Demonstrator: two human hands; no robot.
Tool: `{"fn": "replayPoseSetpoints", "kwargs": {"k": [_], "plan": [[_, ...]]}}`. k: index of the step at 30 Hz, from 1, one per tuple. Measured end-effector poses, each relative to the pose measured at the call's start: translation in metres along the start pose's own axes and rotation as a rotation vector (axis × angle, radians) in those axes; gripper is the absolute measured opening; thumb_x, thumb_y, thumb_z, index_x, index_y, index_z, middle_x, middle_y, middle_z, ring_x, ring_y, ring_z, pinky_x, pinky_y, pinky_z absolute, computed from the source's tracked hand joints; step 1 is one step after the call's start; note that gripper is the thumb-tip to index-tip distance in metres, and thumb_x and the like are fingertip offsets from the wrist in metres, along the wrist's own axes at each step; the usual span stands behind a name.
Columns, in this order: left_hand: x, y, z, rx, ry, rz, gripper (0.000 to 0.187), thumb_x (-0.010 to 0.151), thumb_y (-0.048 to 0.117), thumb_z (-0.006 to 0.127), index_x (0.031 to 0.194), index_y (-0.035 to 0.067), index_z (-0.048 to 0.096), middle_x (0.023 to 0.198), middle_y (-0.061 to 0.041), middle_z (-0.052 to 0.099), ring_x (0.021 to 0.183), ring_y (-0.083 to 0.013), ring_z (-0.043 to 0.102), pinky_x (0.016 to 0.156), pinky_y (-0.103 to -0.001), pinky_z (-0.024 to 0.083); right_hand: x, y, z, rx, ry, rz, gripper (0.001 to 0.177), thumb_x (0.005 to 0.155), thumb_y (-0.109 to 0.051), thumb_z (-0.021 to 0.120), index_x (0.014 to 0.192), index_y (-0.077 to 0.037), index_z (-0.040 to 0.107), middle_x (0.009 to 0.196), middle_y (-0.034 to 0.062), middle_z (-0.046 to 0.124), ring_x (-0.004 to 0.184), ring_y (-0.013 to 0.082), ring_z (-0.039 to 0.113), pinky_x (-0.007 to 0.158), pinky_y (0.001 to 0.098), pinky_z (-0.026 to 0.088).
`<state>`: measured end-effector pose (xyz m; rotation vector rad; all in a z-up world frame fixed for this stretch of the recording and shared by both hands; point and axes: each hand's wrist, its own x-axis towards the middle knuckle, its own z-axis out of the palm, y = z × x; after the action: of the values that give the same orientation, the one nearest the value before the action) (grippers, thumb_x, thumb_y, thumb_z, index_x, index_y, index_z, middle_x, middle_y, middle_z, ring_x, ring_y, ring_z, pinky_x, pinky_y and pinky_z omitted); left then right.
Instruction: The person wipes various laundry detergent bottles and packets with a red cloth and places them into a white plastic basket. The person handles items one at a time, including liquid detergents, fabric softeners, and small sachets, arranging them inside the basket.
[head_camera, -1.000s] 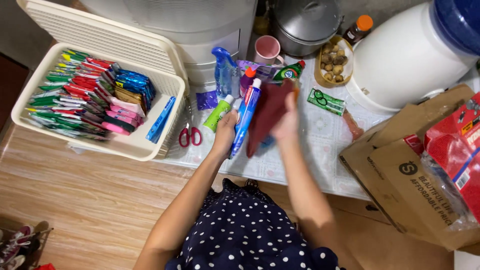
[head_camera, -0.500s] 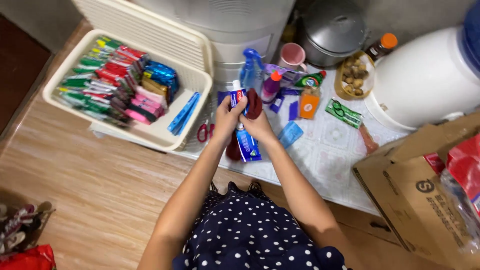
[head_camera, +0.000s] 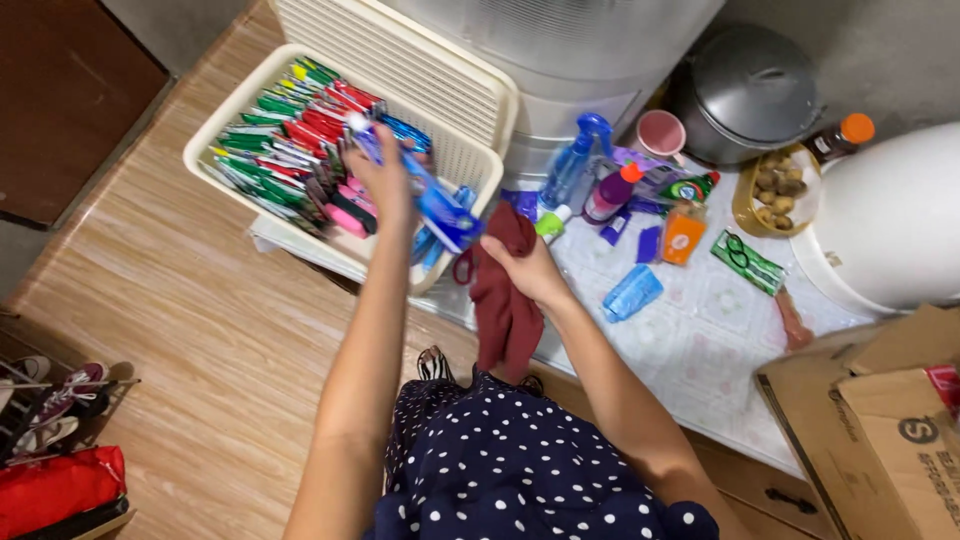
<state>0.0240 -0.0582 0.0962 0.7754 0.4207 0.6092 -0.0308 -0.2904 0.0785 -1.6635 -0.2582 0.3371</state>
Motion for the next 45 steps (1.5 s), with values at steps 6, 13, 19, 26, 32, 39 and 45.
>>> {"fn": "replayPoseSetpoints", "kwargs": {"k": [6, 13, 19, 26, 32, 39, 45], "plan": [[0.096, -0.03, -0.093, 0.99, -0.13, 0.287, 0.067, 0.089, 0.034, 0.079, 0.133, 0.003, 0.038, 0.101, -0.022, 0.062, 0.088, -0.0345, 0.061, 0.073, -0.047, 0.049, 0.035, 0.012, -0.005, 0.357, 0.111, 0.224, 0.049, 0.09, -0.024, 0.076, 0.13, -0.002, 0.061, 0.123, 0.0084, 0.07, 0.109, 0.02, 0.068, 0.093, 0.0367, 0.056], [0.093, -0.117, -0.085, 1.585, -0.479, -0.016, 0.081, 0.09, 0.045, 0.072, 0.145, -0.005, 0.038, 0.132, -0.041, 0.053, 0.127, -0.0554, 0.053, 0.11, -0.057, 0.041, 0.053, 0.008, 0.001, 0.494, 0.142, 0.221, 0.042, 0.091, -0.018, 0.076, 0.128, -0.002, 0.062, 0.118, 0.0086, 0.071, 0.103, 0.0209, 0.071, 0.088, 0.0364, 0.06], [0.081, -0.148, -0.091, 1.669, -0.52, -0.079, 0.071, 0.095, 0.04, 0.066, 0.144, -0.005, 0.042, 0.149, -0.045, 0.029, 0.132, -0.0603, 0.045, 0.114, -0.055, 0.038, 0.047, 0.025, -0.017, 0.527, 0.202, 0.175, 0.037, 0.093, -0.015, 0.075, 0.125, -0.004, 0.062, 0.115, 0.0061, 0.07, 0.102, 0.0184, 0.069, 0.087, 0.0354, 0.058], [0.095, -0.134, -0.124, 1.771, -0.67, -0.201, 0.058, 0.086, 0.019, 0.056, 0.142, 0.005, 0.056, 0.138, -0.035, 0.058, 0.129, -0.048, 0.058, 0.113, -0.047, 0.045, 0.044, 0.022, -0.033, 0.537, 0.24, 0.232, 0.033, 0.093, -0.015, 0.073, 0.123, -0.004, 0.064, 0.114, 0.0073, 0.07, 0.099, 0.0195, 0.07, 0.085, 0.0359, 0.059], [0.058, -0.11, -0.118, 1.714, -0.768, -0.479, 0.071, 0.086, 0.021, 0.045, 0.156, 0.016, 0.038, 0.14, -0.028, 0.058, 0.128, -0.0434, 0.059, 0.109, -0.047, 0.045, 0.046, 0.031, -0.038, 0.526, 0.24, 0.261, 0.034, 0.092, -0.015, 0.074, 0.123, -0.004, 0.064, 0.115, 0.0071, 0.071, 0.099, 0.0194, 0.071, 0.086, 0.0349, 0.06], [0.048, -0.109, -0.101, 1.836, -0.631, -0.399, 0.073, 0.088, 0.02, 0.047, 0.16, 0.018, 0.033, 0.145, -0.035, 0.05, 0.138, -0.049, 0.047, 0.117, -0.048, 0.036, 0.048, 0.055, -0.042, 0.516, 0.203, 0.293, 0.037, 0.09, -0.016, 0.076, 0.124, -0.006, 0.064, 0.115, 0.0057, 0.07, 0.102, 0.0193, 0.069, 0.088, 0.0361, 0.058], [0.002, -0.055, -0.027, 1.844, -0.538, -0.543, 0.074, 0.088, 0.021, 0.048, 0.159, 0.024, 0.031, 0.154, -0.035, 0.034, 0.142, -0.0505, 0.039, 0.116, -0.056, 0.033, 0.031, 0.073, -0.075, 0.49, 0.267, 0.317, 0.038, 0.09, -0.017, 0.077, 0.124, -0.006, 0.065, 0.117, 0.005, 0.071, 0.105, 0.0185, 0.069, 0.092, 0.0357, 0.056]]}}
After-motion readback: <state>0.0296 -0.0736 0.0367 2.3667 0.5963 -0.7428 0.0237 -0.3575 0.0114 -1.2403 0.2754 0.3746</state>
